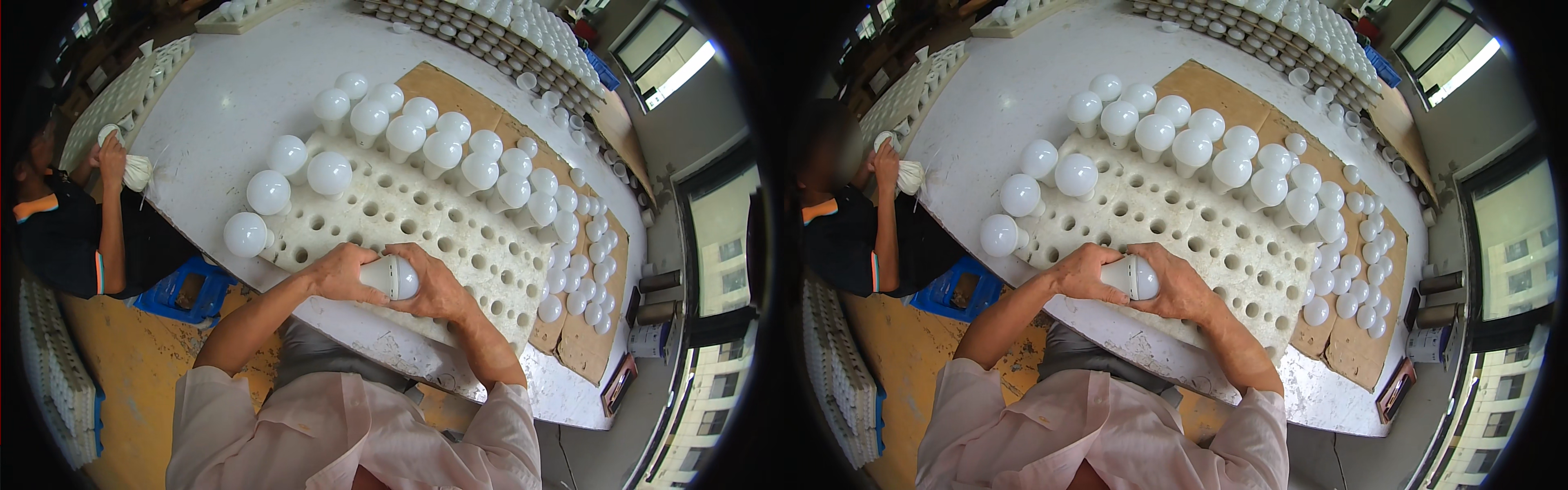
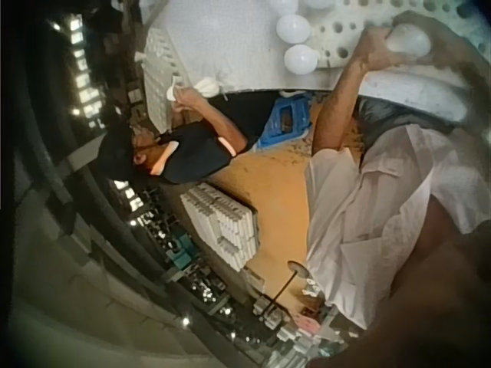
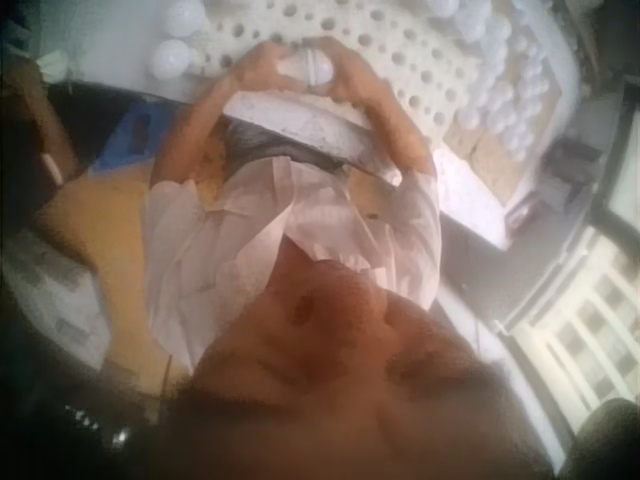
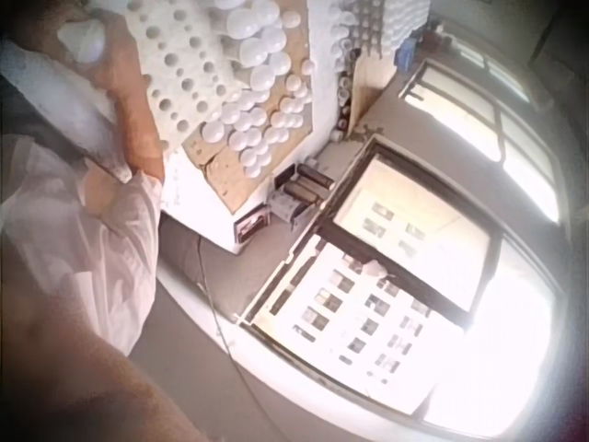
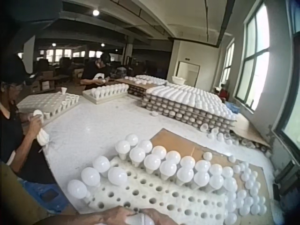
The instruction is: The person assembles light bulbs by pressing dome covers onto light bulb bases by hand and placing the assembled bulbs into slots on a foam tray.
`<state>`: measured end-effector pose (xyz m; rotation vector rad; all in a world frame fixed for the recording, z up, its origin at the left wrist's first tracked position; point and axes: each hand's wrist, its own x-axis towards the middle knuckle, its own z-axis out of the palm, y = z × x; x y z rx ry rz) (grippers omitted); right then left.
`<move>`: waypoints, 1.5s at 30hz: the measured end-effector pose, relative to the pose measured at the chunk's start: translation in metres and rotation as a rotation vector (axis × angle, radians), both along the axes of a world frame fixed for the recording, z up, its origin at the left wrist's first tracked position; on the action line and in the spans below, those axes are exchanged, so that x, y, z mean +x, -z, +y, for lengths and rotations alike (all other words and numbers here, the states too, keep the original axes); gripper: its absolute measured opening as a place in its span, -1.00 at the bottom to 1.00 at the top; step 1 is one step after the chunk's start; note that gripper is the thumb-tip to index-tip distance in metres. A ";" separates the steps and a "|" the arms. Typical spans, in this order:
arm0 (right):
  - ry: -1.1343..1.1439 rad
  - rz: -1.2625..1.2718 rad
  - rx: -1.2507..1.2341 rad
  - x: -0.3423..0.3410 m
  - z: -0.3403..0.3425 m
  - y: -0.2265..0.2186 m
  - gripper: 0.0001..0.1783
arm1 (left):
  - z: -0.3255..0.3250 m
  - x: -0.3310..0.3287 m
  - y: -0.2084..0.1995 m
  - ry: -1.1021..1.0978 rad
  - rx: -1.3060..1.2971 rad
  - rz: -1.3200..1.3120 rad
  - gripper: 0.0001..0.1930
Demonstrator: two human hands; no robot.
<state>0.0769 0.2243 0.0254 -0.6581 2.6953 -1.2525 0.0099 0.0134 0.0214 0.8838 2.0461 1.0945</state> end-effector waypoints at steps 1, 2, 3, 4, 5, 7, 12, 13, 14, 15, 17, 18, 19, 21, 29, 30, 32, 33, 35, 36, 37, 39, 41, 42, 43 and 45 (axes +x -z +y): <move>-0.011 0.009 0.014 0.000 0.000 0.000 -0.13 | 0.001 0.000 0.001 0.005 0.003 0.001 -0.48; -0.007 0.010 0.017 0.001 0.000 0.001 -0.13 | 0.001 0.000 0.003 0.001 0.023 -0.017 -0.47; -0.012 0.048 0.002 0.001 0.000 0.002 -0.14 | 0.001 -0.001 0.005 -0.002 0.044 -0.036 -0.45; -0.019 0.086 -0.013 0.001 -0.001 0.003 -0.16 | 0.002 -0.001 0.007 0.001 0.046 -0.036 -0.45; -0.017 0.086 -0.011 0.000 -0.001 0.004 -0.16 | 0.002 -0.001 0.008 -0.007 0.068 -0.041 -0.42; -0.063 0.299 -0.094 -0.002 -0.004 0.005 -0.17 | 0.005 0.000 0.009 -0.013 0.093 -0.046 -0.39; -0.053 0.553 -0.251 0.004 -0.013 0.008 -0.30 | 0.012 0.005 0.001 -0.030 0.204 0.009 -0.29; -0.050 0.594 -0.279 0.005 -0.014 0.010 -0.34 | 0.012 0.005 0.000 -0.031 0.205 0.004 -0.29; -0.050 0.589 -0.279 0.006 -0.014 0.011 -0.34 | 0.012 0.005 0.000 -0.001 0.144 0.026 -0.31; -0.028 0.575 -0.304 0.007 -0.014 0.012 -0.41 | 0.013 0.005 0.001 0.030 0.083 0.048 -0.33; -0.010 0.563 -0.333 0.009 -0.014 0.011 -0.47 | 0.017 0.012 0.000 -0.003 0.113 0.028 -0.35; -0.012 0.563 -0.333 0.010 -0.013 0.011 -0.50 | 0.018 0.015 0.001 -0.034 0.144 0.007 -0.36; -0.012 0.563 -0.332 0.011 -0.013 0.011 -0.52 | 0.019 0.015 0.001 -0.033 0.143 0.006 -0.36; -0.009 0.548 -0.328 0.012 -0.012 0.012 -0.54 | 0.021 0.017 0.002 -0.034 0.100 -0.019 -0.38; 0.002 0.503 -0.325 0.008 -0.010 0.016 -0.59 | 0.025 0.016 0.009 -0.062 0.079 -0.010 -0.37; -0.004 0.484 -0.328 0.008 -0.009 0.016 -0.59 | 0.025 0.016 0.010 -0.055 0.051 -0.001 -0.38; -0.017 0.468 -0.328 0.006 -0.006 0.016 -0.59 | 0.025 0.021 0.011 -0.087 0.116 -0.088 -0.40; -0.013 0.419 -0.351 0.004 -0.004 0.018 -0.49 | 0.025 0.024 0.010 -0.113 0.178 -0.176 -0.42; -0.015 0.376 -0.375 0.001 -0.006 0.014 -0.38 | 0.021 0.024 0.009 -0.130 0.235 -0.314 -0.42; 0.051 0.284 -0.533 0.001 -0.009 0.011 -0.24 | 0.019 0.024 0.008 -0.141 0.290 -0.457 -0.42; 0.115 0.194 -0.691 -0.001 -0.013 0.008 -0.10 | 0.018 0.023 0.011 -0.145 0.289 -0.446 -0.42; 0.125 0.066 -0.657 0.004 -0.009 0.017 0.00 | 0.013 0.022 0.028 -0.177 0.607 -0.949 -0.43; 0.166 -0.088 -0.658 0.006 -0.005 0.022 0.02 | 0.014 0.026 0.030 -0.186 0.693 -1.039 -0.42; 0.160 -0.085 -0.665 0.006 -0.003 0.024 0.02 | 0.014 0.027 0.031 -0.192 0.781 -1.136 -0.41; 0.157 -0.054 -0.585 0.006 -0.002 0.024 0.00 | 0.014 0.026 0.033 -0.200 0.778 -1.127 -0.41; 0.145 -0.021 -0.518 0.004 0.001 0.023 -0.01 | 0.014 0.026 0.035 -0.145 0.683 -0.642 -0.35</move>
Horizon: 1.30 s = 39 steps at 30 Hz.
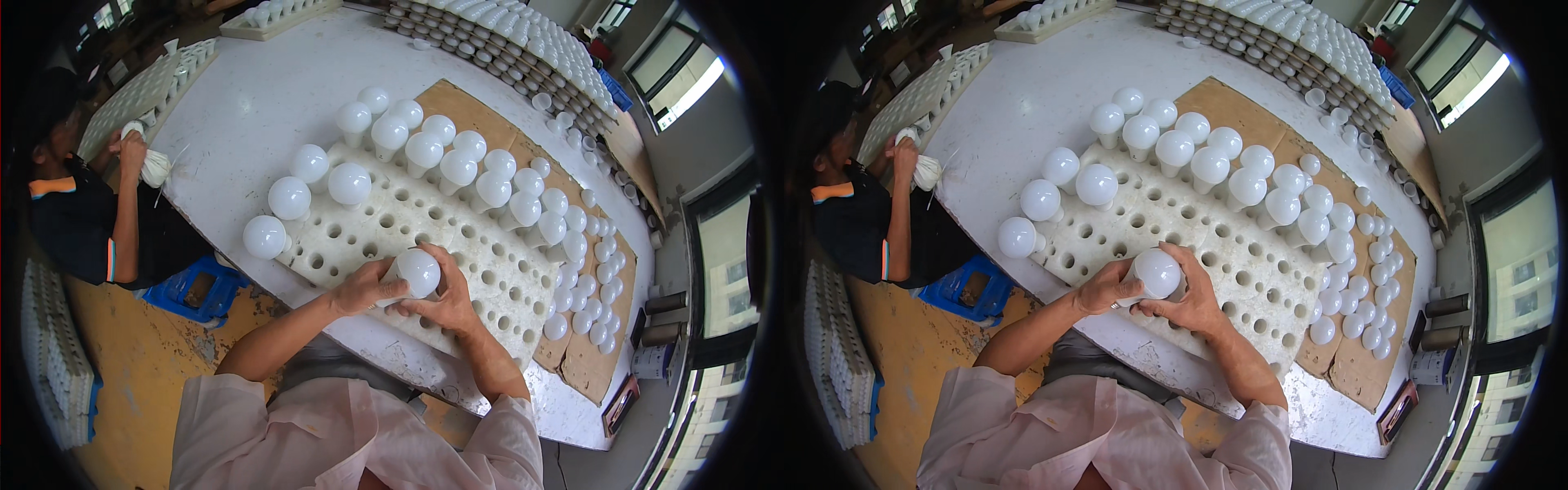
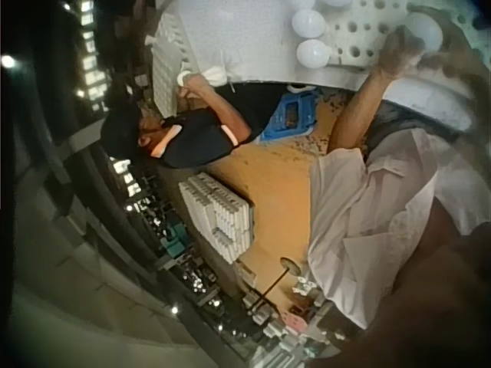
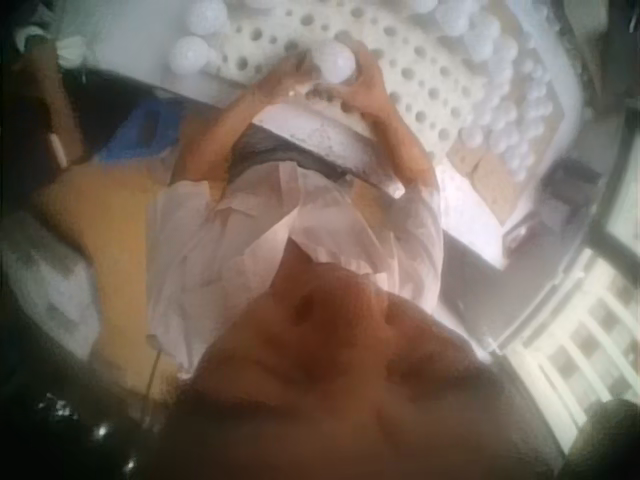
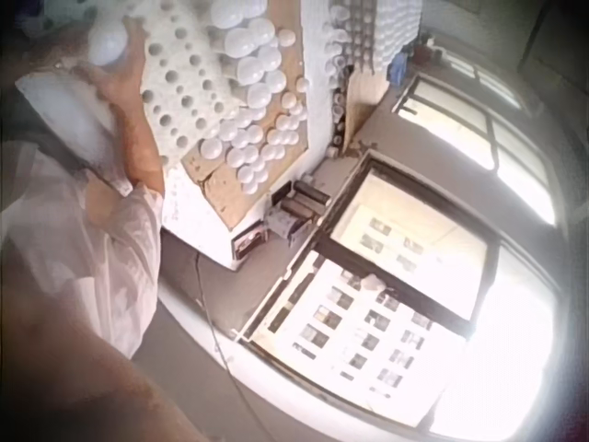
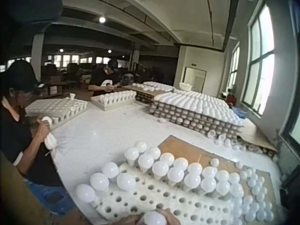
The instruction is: The person assembles light bulbs by pressing dome covers onto light bulb bases by hand and placing the assembled bulbs into slots on a foam tray.
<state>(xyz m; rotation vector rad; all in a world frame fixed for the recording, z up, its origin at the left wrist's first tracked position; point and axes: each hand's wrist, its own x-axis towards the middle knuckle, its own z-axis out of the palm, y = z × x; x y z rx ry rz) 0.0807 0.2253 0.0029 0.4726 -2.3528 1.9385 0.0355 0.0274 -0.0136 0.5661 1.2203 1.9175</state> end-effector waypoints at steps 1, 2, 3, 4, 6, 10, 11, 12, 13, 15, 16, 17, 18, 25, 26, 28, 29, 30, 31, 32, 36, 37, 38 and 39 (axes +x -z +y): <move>-0.043 0.118 0.090 -0.002 0.004 -0.003 -0.04 | 0.000 0.000 -0.005 -0.008 -0.011 0.005 -0.35; -0.084 0.236 0.178 -0.003 0.007 -0.006 -0.06 | 0.000 0.002 -0.009 -0.154 -0.126 0.345 -0.32; -0.088 0.241 0.165 -0.003 0.009 -0.007 -0.06 | -0.002 0.003 -0.014 -0.295 -0.243 0.687 -0.28; -0.070 0.217 0.066 -0.002 0.010 -0.008 -0.07 | -0.008 0.005 -0.024 -0.292 -0.313 0.564 -0.15; -0.022 0.164 -0.068 -0.004 0.016 -0.010 -0.10 | -0.020 0.005 -0.021 -0.508 -0.377 0.620 -0.16; 0.142 0.169 -0.074 -0.009 0.028 -0.006 -0.18 | -0.033 -0.007 -0.031 -0.924 -0.550 0.787 -0.16; 0.139 0.168 -0.065 -0.010 0.028 -0.006 -0.23 | -0.037 -0.011 -0.032 -1.018 -0.592 0.782 -0.17; 0.137 0.168 -0.054 -0.011 0.027 -0.006 -0.27 | -0.039 -0.014 -0.032 -1.016 -0.644 0.766 -0.16; 0.147 0.169 -0.057 -0.011 0.027 -0.006 -0.27 | -0.039 -0.016 -0.029 -1.007 -0.643 0.771 -0.16; 0.127 0.209 -0.001 -0.010 0.024 -0.005 -0.35 | -0.040 -0.021 -0.019 -1.038 -0.736 0.863 -0.16; 0.151 0.206 0.007 -0.009 0.027 -0.005 -0.35 | -0.037 -0.022 -0.018 -1.016 -0.721 0.863 -0.16; 0.142 0.210 -0.006 -0.008 0.029 -0.005 -0.36 | -0.034 -0.023 -0.016 -1.069 -0.698 0.896 -0.16; 0.138 0.214 -0.017 -0.007 0.030 -0.005 -0.37 | -0.032 -0.023 -0.016 -1.119 -0.670 0.927 -0.17; 0.230 0.209 -0.025 -0.008 0.036 -0.007 -0.45 | -0.038 -0.011 -0.015 -1.159 -0.884 1.569 -0.42; 0.276 0.233 0.006 -0.006 0.043 -0.010 -0.46 | -0.033 -0.007 -0.012 -1.121 -0.832 1.664 -0.46; 0.355 0.380 0.032 0.001 0.059 -0.023 -0.48 | -0.026 0.000 -0.005 -1.084 -0.762 1.754 -0.49; 0.416 0.410 0.086 0.009 0.071 -0.030 -0.48 | -0.023 0.006 0.001 -0.973 -0.662 1.798 -0.54; 0.472 0.439 0.140 0.018 0.085 -0.036 -0.49 | -0.019 0.009 0.007 -0.864 -0.566 1.834 -0.58; 0.527 0.457 0.153 0.024 0.096 -0.040 -0.49 | -0.022 0.010 0.009 -0.875 -0.586 1.830 -0.58; 0.629 0.444 0.197 0.032 0.111 -0.037 -0.50 | -0.025 0.009 0.012 -0.786 -0.576 1.750 -0.59; 1.061 0.277 0.435 0.083 0.198 0.002 -0.56 | -0.026 0.004 0.013 -0.680 -0.557 1.547 -0.64; 1.135 0.161 0.638 0.103 0.217 0.012 -0.54 | -0.024 0.004 0.015 -0.677 -0.548 1.514 -0.67; 1.154 0.041 0.801 0.130 0.239 0.026 -0.49 | -0.019 0.005 0.015 -0.670 -0.521 1.502 -0.70; 1.129 -0.023 0.931 0.152 0.256 0.043 -0.43 | -0.015 0.005 0.017 -0.664 -0.498 1.491 -0.72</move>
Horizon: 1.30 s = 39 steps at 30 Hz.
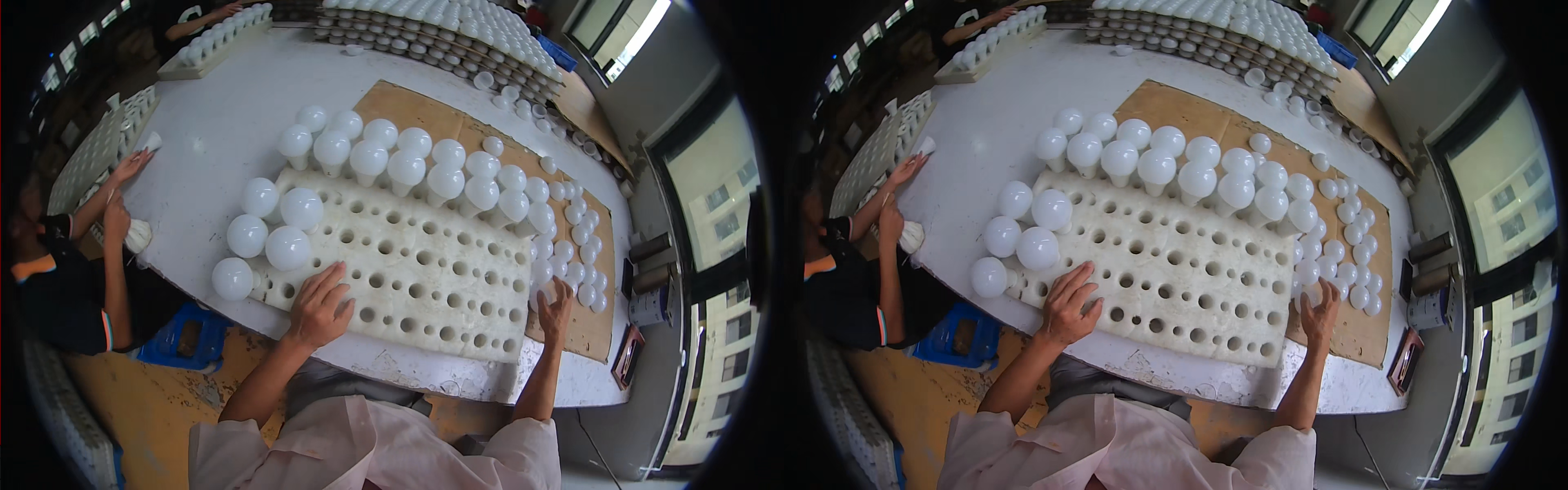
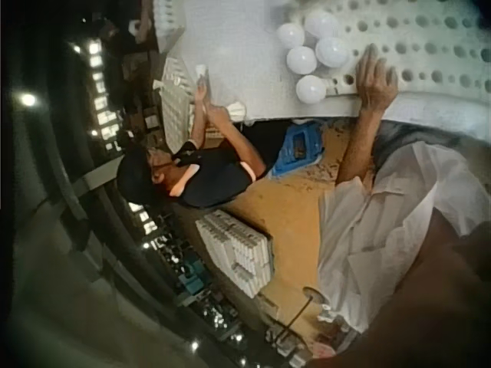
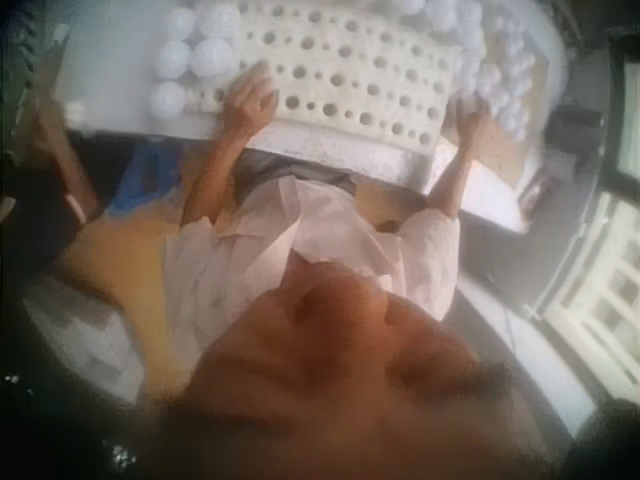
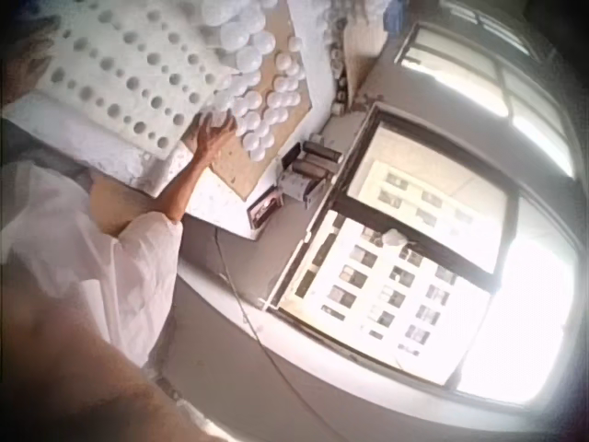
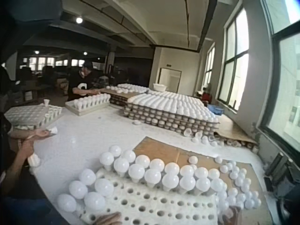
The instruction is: The person assembles light bulbs by pressing dome covers onto light bulb bases by hand and placing the assembled bulbs into slots on a foam tray.
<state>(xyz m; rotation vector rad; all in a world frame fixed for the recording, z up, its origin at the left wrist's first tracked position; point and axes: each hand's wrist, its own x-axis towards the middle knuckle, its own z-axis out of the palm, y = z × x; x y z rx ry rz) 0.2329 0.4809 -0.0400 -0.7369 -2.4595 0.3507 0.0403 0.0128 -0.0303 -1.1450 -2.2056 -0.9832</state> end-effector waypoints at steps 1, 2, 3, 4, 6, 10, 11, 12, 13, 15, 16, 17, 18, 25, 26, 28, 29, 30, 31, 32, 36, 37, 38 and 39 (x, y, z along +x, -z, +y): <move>0.014 -0.093 -0.009 0.015 0.009 0.011 -0.36 | 0.003 0.001 0.003 0.002 0.017 -0.007 -0.74; 0.083 -0.168 -0.140 0.017 0.000 0.013 -0.30 | 0.000 0.002 0.004 -0.002 0.026 -0.012 -0.76; 0.115 -0.207 -0.101 0.015 -0.013 0.010 -0.24 | -0.005 0.005 0.002 -0.058 0.012 -0.003 -0.76; 0.111 -0.227 -0.004 0.019 -0.011 0.012 -0.18 | -0.005 0.007 0.002 -0.045 0.016 -0.001 -0.78; 0.124 -0.247 0.006 0.014 -0.011 0.012 -0.20 | -0.007 0.009 0.005 -0.059 0.014 0.006 -0.79; 0.110 0.209 -0.419 -0.003 0.000 0.007 -0.22 | -0.010 0.004 0.013 -0.066 0.033 -0.010 -0.80; 0.051 0.380 -0.605 -0.013 -0.013 -0.006 -0.24 | -0.012 0.006 0.008 -0.063 0.023 0.003 -0.79; -0.012 0.545 -0.798 -0.022 -0.027 -0.023 -0.25 | -0.014 0.008 0.002 -0.065 0.010 0.015 -0.77; -0.168 0.599 -0.920 -0.026 -0.026 -0.029 -0.25 | -0.012 0.006 0.003 -0.059 0.034 0.010 -0.76; -0.377 0.619 -1.049 -0.051 -0.048 -0.041 -0.27 | -0.018 0.005 0.006 -0.082 0.040 0.006 -0.75; -0.348 0.568 -1.006 -0.059 -0.061 -0.049 -0.28 | -0.016 0.004 0.009 -0.086 0.060 0.011 -0.76; -0.376 0.491 -1.011 -0.065 -0.050 -0.043 -0.29 | -0.014 0.004 0.007 -0.081 0.072 0.022 -0.76; -0.365 0.474 -0.999 -0.073 -0.053 -0.042 -0.28 | -0.012 0.005 0.013 -0.074 0.106 0.018 -0.78; -0.674 0.140 -0.635 -0.137 -0.083 -0.047 -0.29 | -0.005 0.012 0.029 -0.054 0.141 0.027 -0.78; -0.723 0.131 -0.749 -0.142 -0.116 -0.066 -0.31 | -0.004 0.013 0.031 -0.044 0.140 0.024 -0.78; -0.807 0.071 -0.258 -0.144 -0.182 -0.117 -0.47 | -0.004 0.014 0.033 -0.061 0.132 0.012 -0.79; -0.826 0.071 -0.259 -0.152 -0.181 -0.110 -0.47 | -0.004 0.014 0.034 -0.062 0.137 0.002 -0.79; -0.932 0.155 -0.188 -0.163 -0.173 -0.091 -0.40 | -0.004 0.015 0.035 -0.063 0.142 -0.010 -0.79; -1.036 0.242 -0.111 -0.175 -0.162 -0.070 -0.33 | -0.004 0.015 0.033 -0.064 0.149 -0.010 -0.79; -1.136 0.330 -0.039 -0.187 -0.151 -0.048 -0.26 | -0.002 0.014 0.034 -0.081 0.148 -0.008 -0.79; -0.796 0.042 -0.417 -0.179 -0.158 -0.015 -0.10 | -0.004 0.014 0.032 -0.083 0.168 0.069 -0.81; -0.760 0.045 -0.660 -0.179 -0.162 -0.016 -0.13 | -0.001 0.013 0.032 -0.059 0.192 0.069 -0.82; -0.716 0.039 -0.904 -0.176 -0.174 -0.026 -0.16 | 0.001 0.012 0.032 -0.040 0.215 0.063 -0.83; -0.775 0.096 -0.794 -0.169 -0.189 -0.036 -0.21 | 0.001 0.012 0.034 -0.042 0.229 0.062 -0.85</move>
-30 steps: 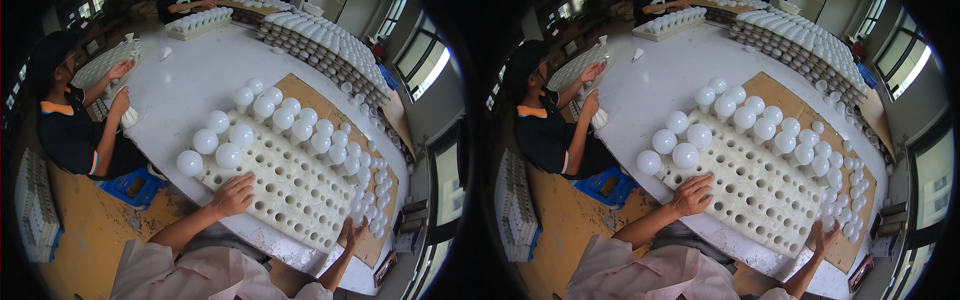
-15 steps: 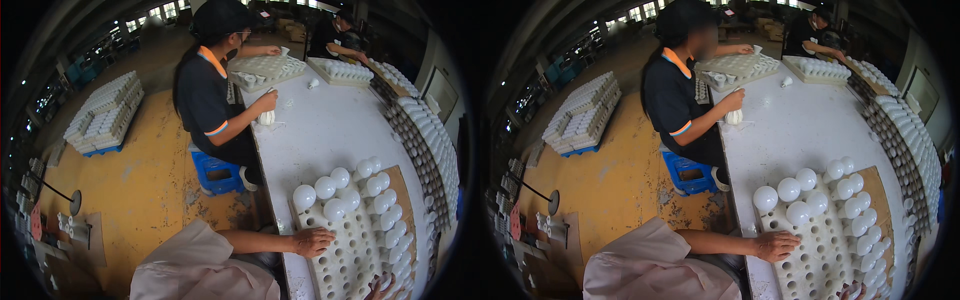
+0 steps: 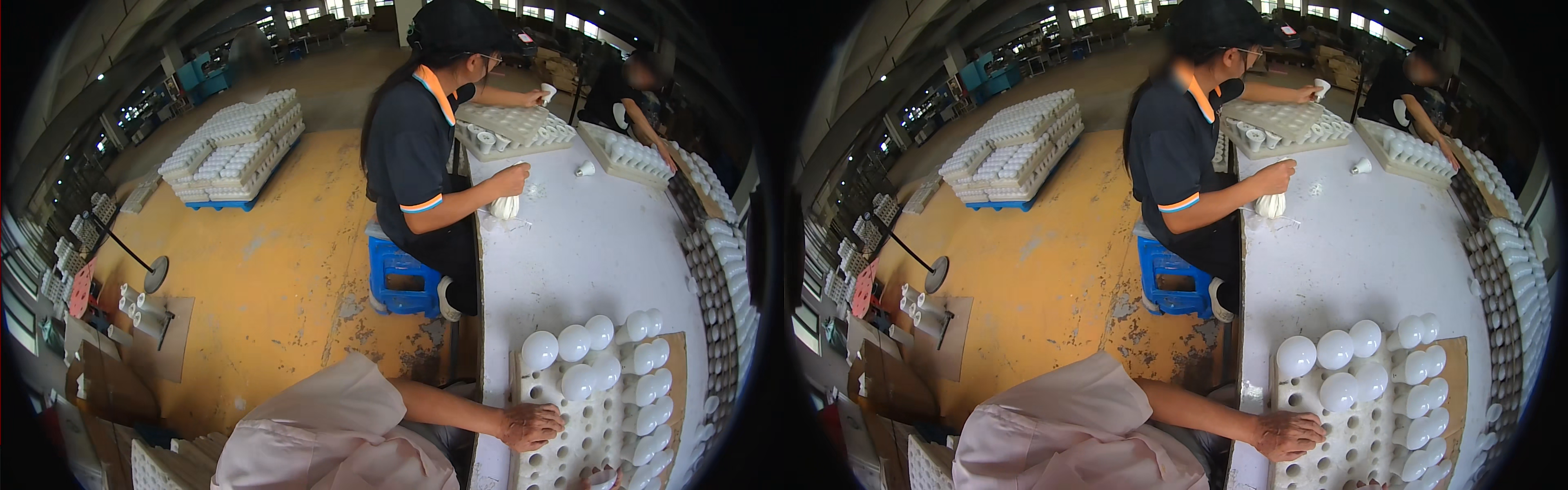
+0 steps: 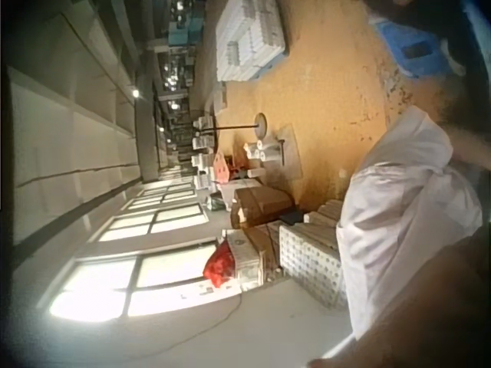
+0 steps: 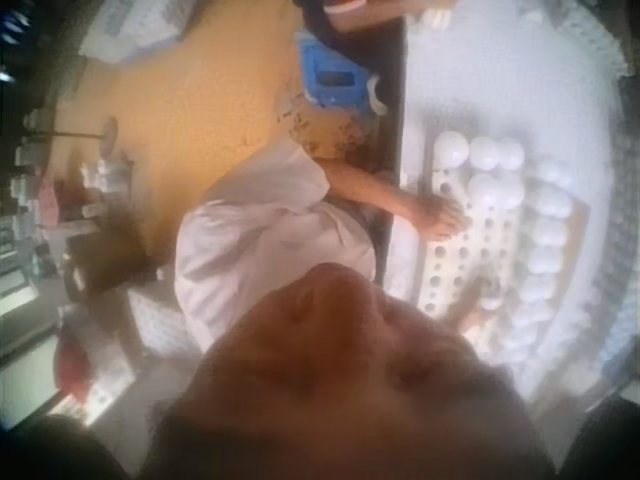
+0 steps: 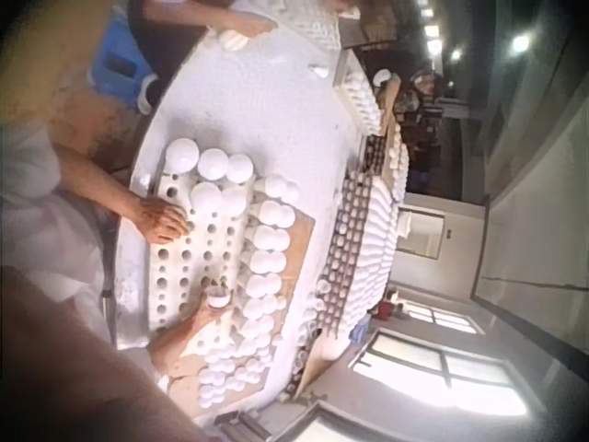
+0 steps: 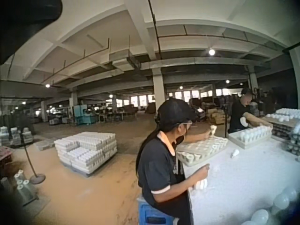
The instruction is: The person assembles light bulbs by pressing dome covers onto light bulb bases by hand and placing the assembled bulbs into slots on a foam tray.
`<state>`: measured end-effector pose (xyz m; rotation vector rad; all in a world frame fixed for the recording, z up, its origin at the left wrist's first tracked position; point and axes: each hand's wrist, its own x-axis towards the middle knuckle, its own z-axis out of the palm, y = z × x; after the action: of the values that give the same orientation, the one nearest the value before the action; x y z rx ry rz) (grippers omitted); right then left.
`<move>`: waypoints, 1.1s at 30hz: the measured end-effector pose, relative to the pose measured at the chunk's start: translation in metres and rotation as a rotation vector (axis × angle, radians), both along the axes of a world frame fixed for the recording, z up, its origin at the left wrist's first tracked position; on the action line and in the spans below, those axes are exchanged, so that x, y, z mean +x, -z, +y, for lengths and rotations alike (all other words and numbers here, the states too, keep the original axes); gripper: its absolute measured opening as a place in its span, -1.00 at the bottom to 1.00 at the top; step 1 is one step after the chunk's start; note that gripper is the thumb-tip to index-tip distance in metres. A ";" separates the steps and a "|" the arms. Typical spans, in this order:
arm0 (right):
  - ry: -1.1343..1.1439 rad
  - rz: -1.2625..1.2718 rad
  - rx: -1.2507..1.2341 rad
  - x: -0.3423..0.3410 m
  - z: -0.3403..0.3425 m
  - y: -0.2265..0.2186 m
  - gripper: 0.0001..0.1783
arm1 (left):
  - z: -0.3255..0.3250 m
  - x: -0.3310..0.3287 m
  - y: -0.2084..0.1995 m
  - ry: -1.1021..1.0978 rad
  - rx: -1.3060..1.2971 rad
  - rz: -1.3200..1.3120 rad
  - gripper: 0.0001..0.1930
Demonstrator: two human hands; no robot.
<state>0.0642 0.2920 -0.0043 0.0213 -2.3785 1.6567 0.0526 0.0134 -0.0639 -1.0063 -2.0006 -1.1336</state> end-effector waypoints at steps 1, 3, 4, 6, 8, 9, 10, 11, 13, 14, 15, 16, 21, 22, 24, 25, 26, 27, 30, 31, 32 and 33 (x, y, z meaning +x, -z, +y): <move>-0.006 -0.006 0.002 0.000 0.001 0.001 -0.21 | 0.000 0.000 -0.001 -0.006 0.002 -0.006 -0.85; -0.029 0.052 0.163 0.002 0.009 0.003 -0.20 | 0.000 -0.001 -0.002 -0.005 -0.004 0.024 -0.86; -0.011 0.050 0.168 -0.006 0.016 0.015 -0.20 | 0.000 -0.002 -0.003 0.013 0.001 0.023 -0.86; -0.012 0.113 0.018 -0.025 0.048 0.053 -0.06 | 0.007 -0.006 -0.011 0.042 0.004 -0.006 -0.85; 0.068 0.062 -0.104 -0.008 0.028 0.034 0.02 | -0.008 -0.004 -0.010 -0.011 -0.035 -0.012 -0.83; 0.180 -0.092 -0.120 0.003 -0.003 -0.002 -0.01 | -0.010 -0.003 -0.017 -0.036 -0.065 -0.004 -0.86; 0.131 -0.056 -0.153 0.003 -0.011 -0.010 -0.06 | -0.013 -0.003 -0.022 -0.055 -0.108 0.009 -0.86; 0.052 -0.002 -0.169 -0.001 0.000 0.001 -0.12 | -0.013 -0.002 -0.026 -0.095 -0.099 0.004 -0.86; 0.028 0.038 -0.181 -0.003 -0.002 -0.002 -0.14 | -0.012 -0.004 -0.023 -0.081 -0.145 -0.024 -0.83; 0.033 0.020 -0.229 -0.001 0.000 -0.002 -0.12 | -0.010 -0.006 -0.028 -0.057 -0.147 -0.021 -0.82; 0.013 0.030 -0.280 0.000 0.001 -0.002 -0.09 | -0.009 -0.007 -0.028 -0.039 -0.157 -0.014 -0.81; 0.008 0.031 -0.262 0.002 0.000 -0.006 -0.07 | -0.009 -0.006 -0.028 -0.033 -0.171 -0.008 -0.81; 0.046 0.014 -0.196 0.009 0.006 -0.009 -0.09 | -0.004 -0.007 -0.027 0.003 -0.195 0.036 -0.81; 0.010 -0.016 -0.172 0.009 0.006 -0.010 -0.10 | -0.004 -0.006 -0.027 -0.030 -0.204 0.037 -0.81; -0.002 -0.051 -0.194 0.011 0.008 -0.014 -0.13 | -0.002 -0.008 -0.026 0.004 -0.206 0.050 -0.82; -0.024 -0.059 -0.219 0.011 0.007 -0.013 -0.13 | -0.003 -0.007 -0.026 -0.014 -0.213 0.048 -0.82; 0.013 -0.053 -0.219 0.010 0.008 -0.011 -0.13 | -0.003 -0.007 -0.027 -0.010 -0.220 0.041 -0.82; -0.002 -0.046 -0.129 0.009 0.010 -0.010 -0.12 | -0.003 -0.008 -0.026 0.025 -0.218 0.047 -0.82; -0.010 -0.050 -0.047 0.008 0.009 -0.015 -0.12 | -0.005 -0.008 -0.023 -0.013 -0.217 0.029 -0.82; -0.024 -0.057 -0.055 0.008 0.008 -0.016 -0.12 | -0.006 -0.008 -0.022 0.005 -0.216 0.031 -0.82; -0.019 -0.060 -0.056 0.009 0.007 -0.016 -0.14 | -0.006 -0.009 -0.021 -0.001 -0.212 0.033 -0.82; -0.004 -0.060 -0.055 0.010 0.005 -0.017 -0.14 | -0.007 -0.008 -0.021 -0.009 -0.209 0.035 -0.82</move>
<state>0.0738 0.2971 0.0128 -0.0337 -2.3764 1.7483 0.0442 0.0063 -0.0432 -1.1115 -2.1251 -0.9092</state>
